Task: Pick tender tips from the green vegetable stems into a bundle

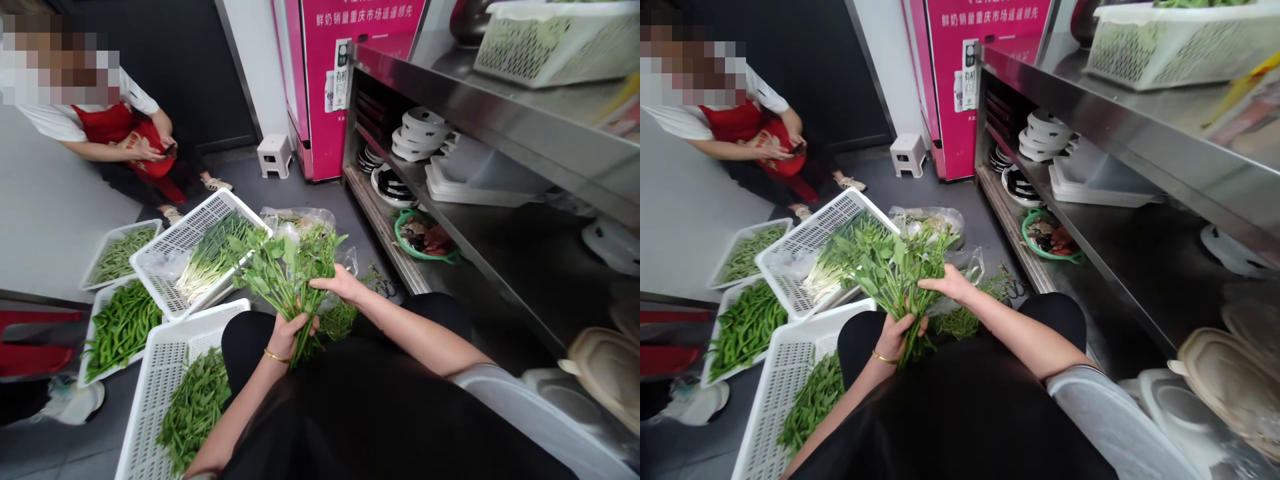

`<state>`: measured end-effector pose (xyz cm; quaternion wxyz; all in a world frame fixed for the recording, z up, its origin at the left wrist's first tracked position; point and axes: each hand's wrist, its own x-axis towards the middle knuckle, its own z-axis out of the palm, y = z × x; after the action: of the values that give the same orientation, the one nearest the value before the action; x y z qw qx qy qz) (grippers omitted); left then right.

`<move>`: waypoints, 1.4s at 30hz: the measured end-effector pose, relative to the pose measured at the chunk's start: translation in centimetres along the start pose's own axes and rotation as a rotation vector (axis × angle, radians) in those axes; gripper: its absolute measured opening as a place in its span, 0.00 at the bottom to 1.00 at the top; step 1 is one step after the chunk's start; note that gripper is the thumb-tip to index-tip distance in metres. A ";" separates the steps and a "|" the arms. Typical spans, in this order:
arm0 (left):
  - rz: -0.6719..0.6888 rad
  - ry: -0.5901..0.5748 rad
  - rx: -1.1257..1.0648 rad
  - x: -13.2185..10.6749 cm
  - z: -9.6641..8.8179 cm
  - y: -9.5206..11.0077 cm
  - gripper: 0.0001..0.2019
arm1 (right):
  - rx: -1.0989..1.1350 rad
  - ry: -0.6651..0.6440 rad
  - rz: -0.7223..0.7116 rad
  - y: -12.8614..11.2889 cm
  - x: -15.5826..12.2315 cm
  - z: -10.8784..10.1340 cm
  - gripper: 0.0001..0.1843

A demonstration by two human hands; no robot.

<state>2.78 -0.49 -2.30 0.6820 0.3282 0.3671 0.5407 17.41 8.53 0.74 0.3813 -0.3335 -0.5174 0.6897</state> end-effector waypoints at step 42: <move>-0.037 0.055 0.137 -0.7 -0.8 -0.2 0.12 | -1.408 0.085 -0.286 -7.0 0.8 0.9 0.14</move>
<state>2.08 -1.20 -2.80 0.6574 0.3525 0.4278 0.5104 17.54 10.01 7.72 0.1821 -0.4556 -0.8628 0.1222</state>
